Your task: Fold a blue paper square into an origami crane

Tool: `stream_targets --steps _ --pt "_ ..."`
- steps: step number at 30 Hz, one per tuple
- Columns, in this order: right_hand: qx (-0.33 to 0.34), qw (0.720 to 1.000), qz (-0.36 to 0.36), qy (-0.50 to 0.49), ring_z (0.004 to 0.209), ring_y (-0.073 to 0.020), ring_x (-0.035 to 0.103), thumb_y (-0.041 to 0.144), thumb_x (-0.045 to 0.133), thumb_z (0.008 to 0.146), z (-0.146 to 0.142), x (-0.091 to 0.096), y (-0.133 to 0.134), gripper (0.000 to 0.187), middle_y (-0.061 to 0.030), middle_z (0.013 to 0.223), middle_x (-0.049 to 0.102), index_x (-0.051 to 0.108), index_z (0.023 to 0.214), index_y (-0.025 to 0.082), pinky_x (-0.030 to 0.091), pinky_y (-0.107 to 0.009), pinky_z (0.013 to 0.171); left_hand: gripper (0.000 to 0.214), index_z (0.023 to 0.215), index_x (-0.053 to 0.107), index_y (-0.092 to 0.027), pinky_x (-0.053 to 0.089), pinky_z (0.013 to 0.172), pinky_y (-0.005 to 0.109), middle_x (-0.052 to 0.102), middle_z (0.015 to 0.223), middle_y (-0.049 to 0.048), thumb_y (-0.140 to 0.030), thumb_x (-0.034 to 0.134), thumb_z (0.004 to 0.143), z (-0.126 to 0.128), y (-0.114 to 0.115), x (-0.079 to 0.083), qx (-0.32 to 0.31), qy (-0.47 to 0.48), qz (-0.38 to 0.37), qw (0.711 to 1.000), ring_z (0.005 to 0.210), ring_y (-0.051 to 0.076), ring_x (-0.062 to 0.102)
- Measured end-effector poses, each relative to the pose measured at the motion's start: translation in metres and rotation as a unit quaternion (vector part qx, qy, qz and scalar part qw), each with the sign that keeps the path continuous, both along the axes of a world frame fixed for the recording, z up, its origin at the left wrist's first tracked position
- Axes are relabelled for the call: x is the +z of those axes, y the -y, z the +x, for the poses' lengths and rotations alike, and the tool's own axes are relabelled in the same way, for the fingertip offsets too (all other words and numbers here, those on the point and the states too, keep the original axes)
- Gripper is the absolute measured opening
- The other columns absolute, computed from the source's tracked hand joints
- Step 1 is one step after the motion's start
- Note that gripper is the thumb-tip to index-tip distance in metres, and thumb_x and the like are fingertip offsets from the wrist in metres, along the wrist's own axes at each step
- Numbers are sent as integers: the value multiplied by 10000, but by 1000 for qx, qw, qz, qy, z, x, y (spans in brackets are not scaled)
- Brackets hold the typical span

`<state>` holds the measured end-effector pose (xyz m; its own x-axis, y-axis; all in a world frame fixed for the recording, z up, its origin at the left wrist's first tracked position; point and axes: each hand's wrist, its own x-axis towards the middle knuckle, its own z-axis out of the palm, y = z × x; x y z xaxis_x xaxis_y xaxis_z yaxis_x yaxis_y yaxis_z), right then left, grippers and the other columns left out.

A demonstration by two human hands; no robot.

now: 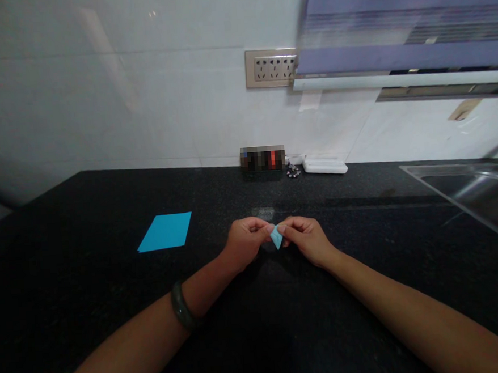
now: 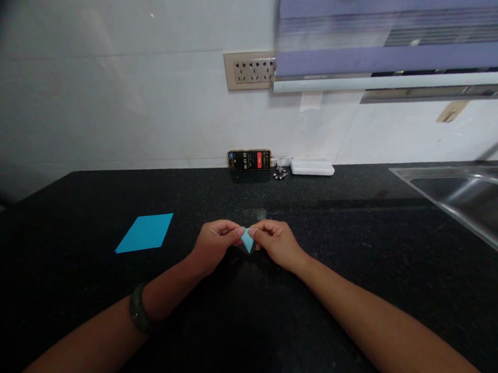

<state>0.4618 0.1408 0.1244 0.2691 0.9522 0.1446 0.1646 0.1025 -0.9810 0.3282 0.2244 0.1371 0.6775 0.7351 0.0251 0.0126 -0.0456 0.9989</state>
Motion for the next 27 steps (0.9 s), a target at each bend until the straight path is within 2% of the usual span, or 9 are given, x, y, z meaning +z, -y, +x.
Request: stream_targets --steps 6,12,16,21,27 --pt "14 999 -39 2 438 -69 438 356 588 684 -2 -3 -1 199 24 532 523 557 670 160 336 -195 438 175 650 623 -127 421 520 212 601 560 15 -301 608 649 1 0 -5 3 1 1 1000 517 95 527" --pt "5 998 -34 46 457 -79 426 355 551 724 0 2 0 231 17 506 500 545 603 159 316 -203 449 184 658 619 -129 416 530 220 601 576 22 -311 594 662 1 -1 -6 0 -2 23 1000 533 103 529" --pt "10 996 -27 83 472 -89 435 373 440 795 0 5 -1 316 12 498 487 537 580 163 338 -216 481 177 663 601 -130 417 545 226 603 597 24 -305 576 674 2 -1 -6 -2 -11 23 1000 553 110 534" --pt "-26 988 11 149 489 -90 427 347 433 796 -5 9 0 319 19 509 456 499 541 166 341 -213 493 163 675 558 -130 399 533 218 570 590 6 -292 557 690 3 0 -6 -10 -13 24 1000 547 101 514" --pt "-16 993 -9 119 485 -83 435 350 455 782 -4 5 0 248 23 538 479 546 653 159 347 -202 473 169 660 557 -125 393 532 218 561 577 -1 -292 558 688 2 -1 -3 -14 -8 13 1000 535 96 507"
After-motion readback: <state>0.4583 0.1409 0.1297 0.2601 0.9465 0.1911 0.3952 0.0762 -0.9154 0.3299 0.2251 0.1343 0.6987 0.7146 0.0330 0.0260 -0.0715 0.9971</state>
